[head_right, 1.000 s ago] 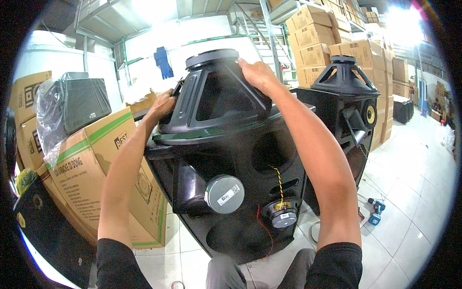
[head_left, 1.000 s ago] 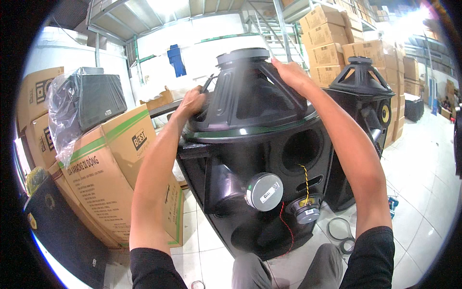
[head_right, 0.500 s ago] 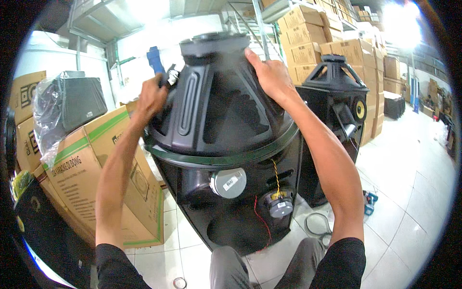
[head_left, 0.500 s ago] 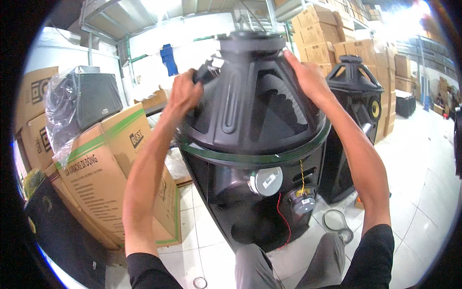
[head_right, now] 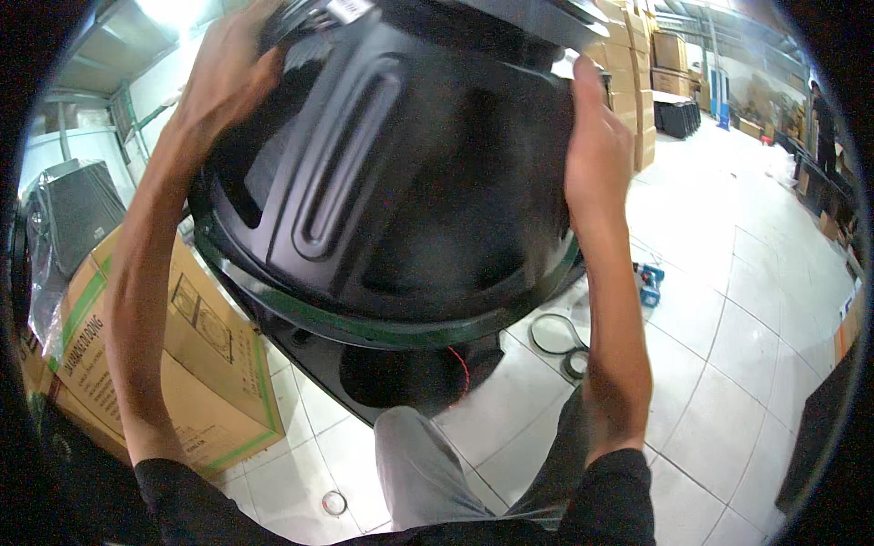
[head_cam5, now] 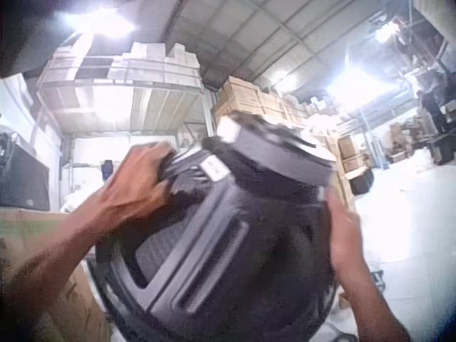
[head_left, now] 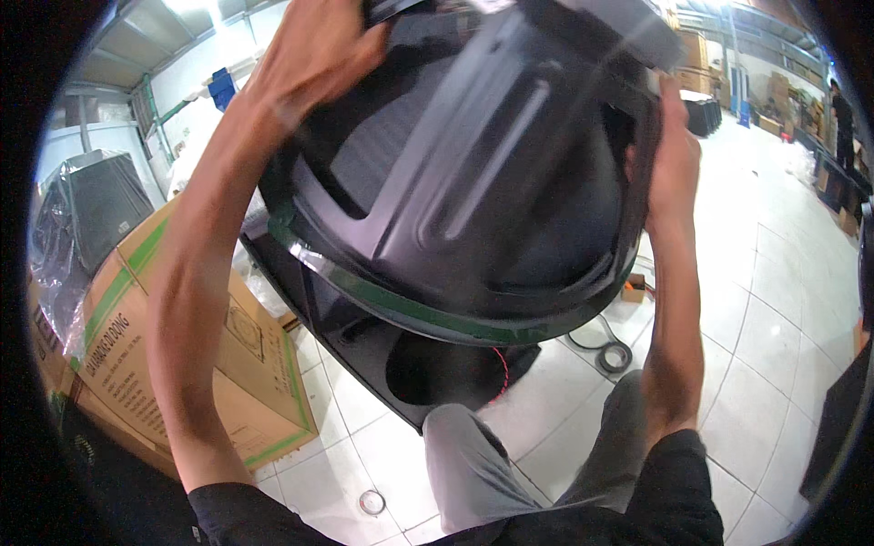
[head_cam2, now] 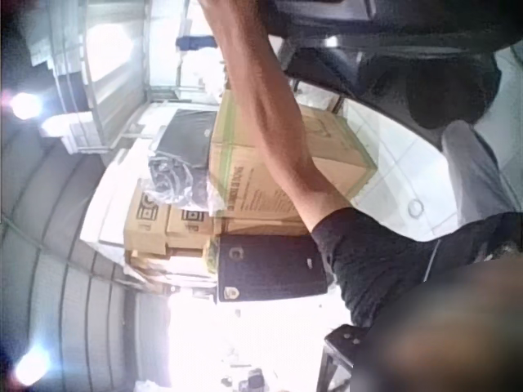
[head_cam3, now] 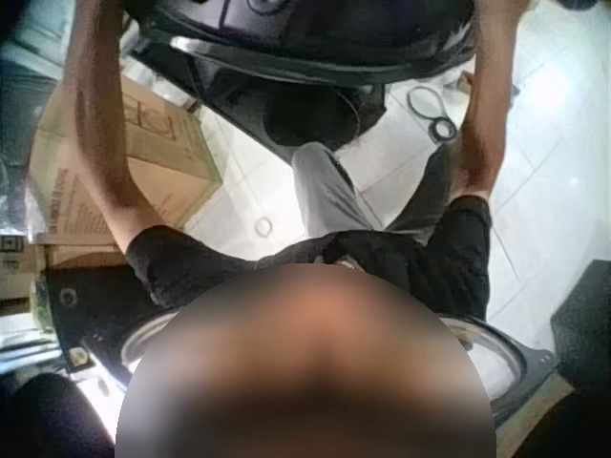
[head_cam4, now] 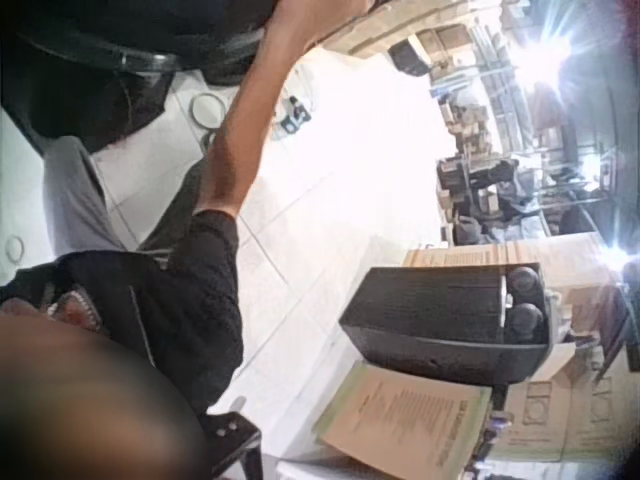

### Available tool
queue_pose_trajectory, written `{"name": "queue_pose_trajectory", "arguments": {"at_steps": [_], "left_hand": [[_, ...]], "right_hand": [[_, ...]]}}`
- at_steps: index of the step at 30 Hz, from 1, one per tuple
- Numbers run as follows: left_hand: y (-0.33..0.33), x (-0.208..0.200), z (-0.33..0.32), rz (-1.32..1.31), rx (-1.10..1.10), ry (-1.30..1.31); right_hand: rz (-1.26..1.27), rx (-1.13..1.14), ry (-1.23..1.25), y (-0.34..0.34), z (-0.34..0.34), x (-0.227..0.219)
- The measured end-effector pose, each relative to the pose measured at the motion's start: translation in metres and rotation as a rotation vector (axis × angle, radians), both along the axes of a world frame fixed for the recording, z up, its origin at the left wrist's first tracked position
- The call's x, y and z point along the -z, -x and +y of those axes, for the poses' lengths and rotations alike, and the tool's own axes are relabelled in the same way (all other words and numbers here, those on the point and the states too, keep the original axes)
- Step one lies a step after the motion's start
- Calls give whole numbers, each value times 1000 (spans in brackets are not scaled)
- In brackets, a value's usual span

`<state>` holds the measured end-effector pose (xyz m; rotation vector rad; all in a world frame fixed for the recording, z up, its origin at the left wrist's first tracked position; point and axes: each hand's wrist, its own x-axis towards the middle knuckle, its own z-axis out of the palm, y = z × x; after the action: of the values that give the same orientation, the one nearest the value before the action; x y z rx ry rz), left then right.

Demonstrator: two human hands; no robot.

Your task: The person connects wires to a speaker terminal, secures the connections with electrical tape, and installs the speaker into a cabinet. They repeat the process for a second speaker, twisting wires and taping them before placing the speaker into the enclosure.

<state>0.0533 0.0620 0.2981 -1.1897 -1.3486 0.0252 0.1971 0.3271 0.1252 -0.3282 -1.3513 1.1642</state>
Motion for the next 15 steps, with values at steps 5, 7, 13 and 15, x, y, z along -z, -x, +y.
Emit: {"name": "queue_pose_trajectory", "arguments": {"at_steps": [5, 7, 13, 15], "left_hand": [[-60, 42, 86, -82, 175, 229], [-83, 67, 115, -113, 259, 338], [-123, 143, 178, -222, 202, 638], [-125, 168, 194, -129, 86, 703]], "right_hand": [[182, 17, 471, -72, -3, 101], [224, 61, 528, -99, -8, 139], [108, 274, 314, -140, -21, 245], [396, 21, 615, -148, -22, 288]]}}
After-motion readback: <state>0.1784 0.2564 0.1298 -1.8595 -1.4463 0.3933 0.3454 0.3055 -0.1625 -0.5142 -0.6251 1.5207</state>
